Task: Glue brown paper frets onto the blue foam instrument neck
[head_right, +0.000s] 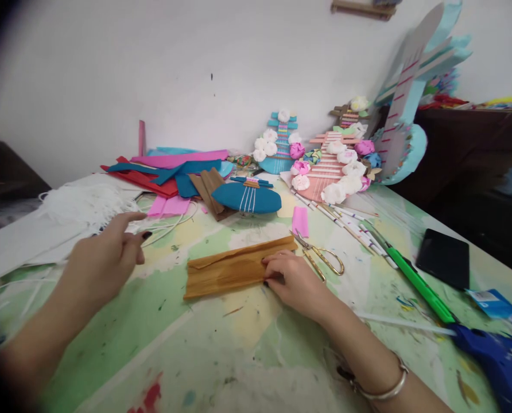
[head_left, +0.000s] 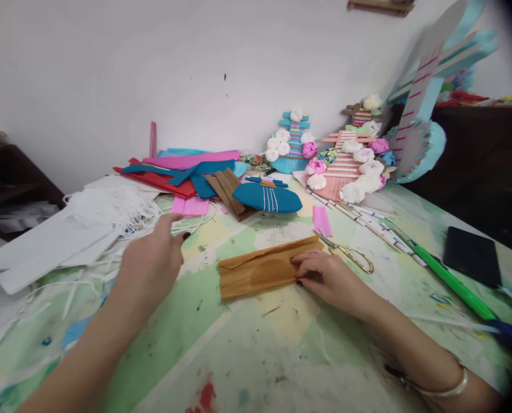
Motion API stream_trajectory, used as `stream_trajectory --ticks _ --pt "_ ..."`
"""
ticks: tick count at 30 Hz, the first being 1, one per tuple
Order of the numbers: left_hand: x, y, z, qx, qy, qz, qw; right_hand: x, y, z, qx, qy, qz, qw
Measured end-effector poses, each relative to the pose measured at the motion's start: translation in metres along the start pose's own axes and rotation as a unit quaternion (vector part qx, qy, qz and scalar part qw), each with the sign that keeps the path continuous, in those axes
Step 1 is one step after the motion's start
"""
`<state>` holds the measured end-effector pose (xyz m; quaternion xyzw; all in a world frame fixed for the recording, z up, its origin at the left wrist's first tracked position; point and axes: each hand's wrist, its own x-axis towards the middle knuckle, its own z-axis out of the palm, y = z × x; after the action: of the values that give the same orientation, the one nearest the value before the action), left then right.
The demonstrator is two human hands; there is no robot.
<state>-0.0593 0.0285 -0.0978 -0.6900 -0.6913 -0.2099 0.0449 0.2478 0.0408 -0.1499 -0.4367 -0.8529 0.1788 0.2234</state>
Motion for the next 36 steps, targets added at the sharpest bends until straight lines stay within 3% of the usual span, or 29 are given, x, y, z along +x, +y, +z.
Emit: stream_trajectory --ticks 1,3,5,8,11,15,22,25,36 --pt "-0.005 0.006 0.005 -0.033 0.011 0.016 0.999 0.0 0.0 0.0 0.002 -0.002 -0.001 1.0" --pt "-0.017 0.021 0.02 -0.123 -0.001 0.161 0.979 -0.001 0.002 -0.002 0.011 -0.009 -0.004 1.0" --pt "-0.029 0.034 0.036 -0.168 -0.091 0.268 0.944 -0.001 0.003 -0.003 0.018 -0.016 -0.005 1.0" --pt "-0.041 0.043 0.054 -0.166 -0.164 0.32 0.918 0.0 0.006 -0.006 0.006 -0.018 0.006 1.0" --pt "-0.042 0.041 0.059 -0.175 -0.184 0.294 0.922 0.0 0.009 -0.009 -0.011 -0.02 0.023 0.999" --pt "-0.034 0.037 0.053 -0.201 -0.215 0.233 0.927 0.0 0.015 -0.013 -0.001 -0.036 0.063 0.997" --pt "-0.027 0.037 0.046 -0.158 -0.289 0.147 0.933 0.0 0.016 -0.014 0.009 -0.049 0.092 0.994" --pt "-0.027 0.033 0.047 -0.156 -0.322 0.15 0.922 0.0 0.015 -0.013 0.007 -0.041 0.099 0.994" --pt "-0.023 0.031 0.04 -0.168 -0.362 0.15 0.905 0.001 0.017 -0.01 0.047 -0.038 0.143 0.988"
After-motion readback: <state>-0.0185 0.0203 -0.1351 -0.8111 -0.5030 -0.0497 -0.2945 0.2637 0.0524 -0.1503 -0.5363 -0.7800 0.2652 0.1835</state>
